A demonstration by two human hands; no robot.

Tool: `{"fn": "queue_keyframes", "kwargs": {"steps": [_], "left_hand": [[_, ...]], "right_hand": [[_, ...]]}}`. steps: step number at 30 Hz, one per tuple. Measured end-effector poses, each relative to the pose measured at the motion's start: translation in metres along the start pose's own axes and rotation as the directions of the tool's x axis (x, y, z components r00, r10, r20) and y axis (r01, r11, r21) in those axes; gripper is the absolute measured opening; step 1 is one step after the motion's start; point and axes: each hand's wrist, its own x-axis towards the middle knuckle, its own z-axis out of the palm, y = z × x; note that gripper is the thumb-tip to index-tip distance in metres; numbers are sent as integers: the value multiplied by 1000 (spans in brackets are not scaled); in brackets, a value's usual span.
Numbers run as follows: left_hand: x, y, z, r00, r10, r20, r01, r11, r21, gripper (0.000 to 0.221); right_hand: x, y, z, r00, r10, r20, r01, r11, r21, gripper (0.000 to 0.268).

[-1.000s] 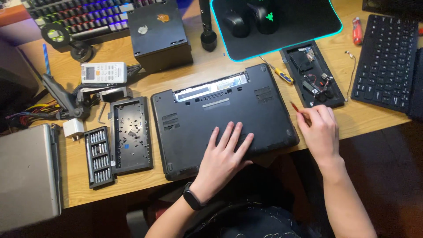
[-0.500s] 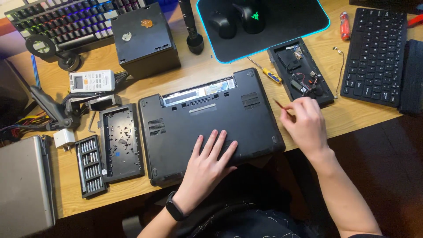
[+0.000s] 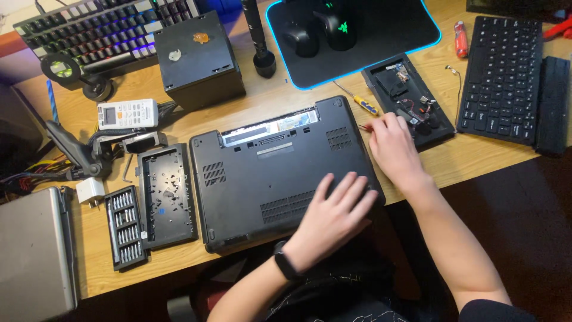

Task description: The recorder is seen unscrewing and removing parts from a laptop for repair.

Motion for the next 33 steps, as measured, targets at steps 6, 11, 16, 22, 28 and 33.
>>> {"fn": "queue_keyframes", "kwargs": {"steps": [6,11,16,22,28,33], "left_hand": [[9,-3,8,999,47,-1,-47,998,48,50],[7,-1,11,1000,29,4,-29,998,50,48],[5,0,10,1000,13,1,-13,999,46,48],[4,0,6,1000,-16,14,16,1000,2,53],[2,1,11,1000,-19,10,19,1000,21,55],[1,2,10,1000,-11,-13,12,1000,24,53]], "right_hand": [[5,8,0,996,69,50,-68,998,-7,12],[37,9,7,999,8,-39,-12,995,-96,17],[61,19,19,1000,8,21,-1,959,-284,19],[37,-8,-12,953,301,29,-303,951,57,22],[12,14,-4,959,284,4,-272,912,306,21],[-12,9,-26,901,331,280,-422,526,739,43]]}}
